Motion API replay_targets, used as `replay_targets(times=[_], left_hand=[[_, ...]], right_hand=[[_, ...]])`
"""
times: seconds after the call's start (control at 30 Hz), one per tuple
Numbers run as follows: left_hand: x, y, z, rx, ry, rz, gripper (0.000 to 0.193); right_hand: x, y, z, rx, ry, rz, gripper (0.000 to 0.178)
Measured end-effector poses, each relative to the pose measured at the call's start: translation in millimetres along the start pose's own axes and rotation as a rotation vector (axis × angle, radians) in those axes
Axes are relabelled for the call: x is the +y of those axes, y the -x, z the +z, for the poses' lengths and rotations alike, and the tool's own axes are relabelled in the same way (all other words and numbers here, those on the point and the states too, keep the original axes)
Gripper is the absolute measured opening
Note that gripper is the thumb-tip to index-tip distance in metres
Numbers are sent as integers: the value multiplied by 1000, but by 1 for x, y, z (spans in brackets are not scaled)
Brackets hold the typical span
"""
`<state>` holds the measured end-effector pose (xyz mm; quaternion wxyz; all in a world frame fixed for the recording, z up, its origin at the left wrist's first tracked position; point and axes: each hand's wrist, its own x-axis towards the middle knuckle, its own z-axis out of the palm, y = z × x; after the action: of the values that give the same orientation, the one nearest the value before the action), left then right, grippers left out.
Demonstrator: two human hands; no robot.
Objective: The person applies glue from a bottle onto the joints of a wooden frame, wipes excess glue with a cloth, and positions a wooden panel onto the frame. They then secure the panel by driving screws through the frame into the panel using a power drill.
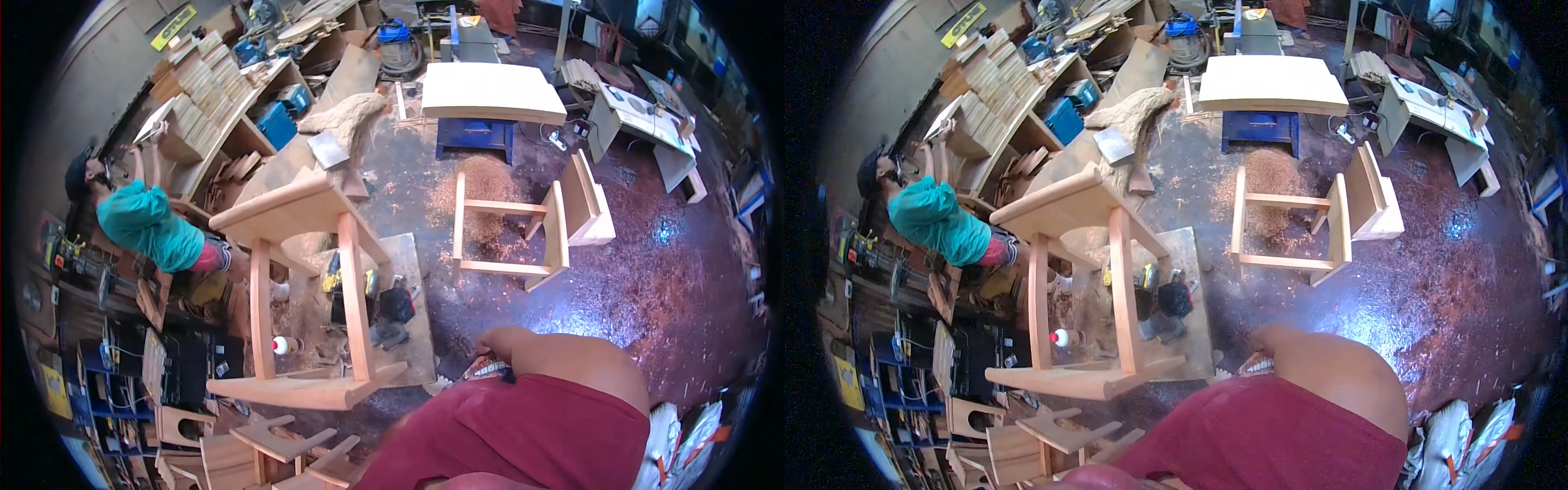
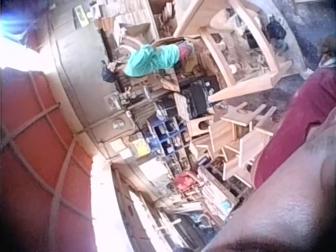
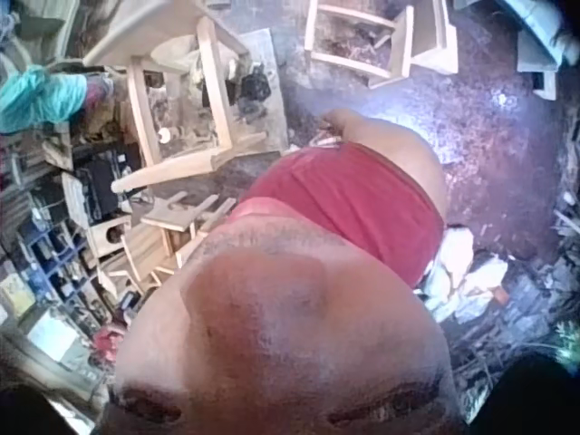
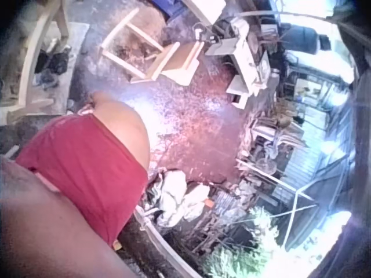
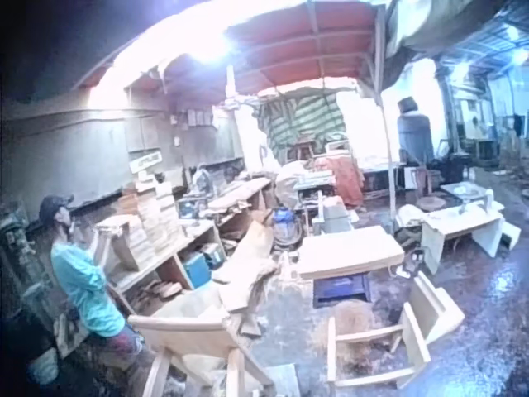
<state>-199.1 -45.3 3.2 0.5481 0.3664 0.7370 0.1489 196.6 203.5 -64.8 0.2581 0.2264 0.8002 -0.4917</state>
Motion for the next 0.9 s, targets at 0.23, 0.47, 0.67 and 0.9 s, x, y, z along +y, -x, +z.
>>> replay_targets(times=[0.23, 0.47, 0.67, 0.9], left_hand=[[87, -47, 22, -69, -77, -60, 47], [192, -75, 87, -14, -29, -124, 46], [255, -62, 115, 99, -2, -157, 45], [406, -50, 118, -43, -563, -132, 57]], right_hand=[[97, 7, -42, -48, 91, -413, 31], [68, 118, -215, 374, 10, 4, 26], [73, 153, -254, 198, 129, -144, 47], [-26, 275, -371, 60, -109, -268, 73]])
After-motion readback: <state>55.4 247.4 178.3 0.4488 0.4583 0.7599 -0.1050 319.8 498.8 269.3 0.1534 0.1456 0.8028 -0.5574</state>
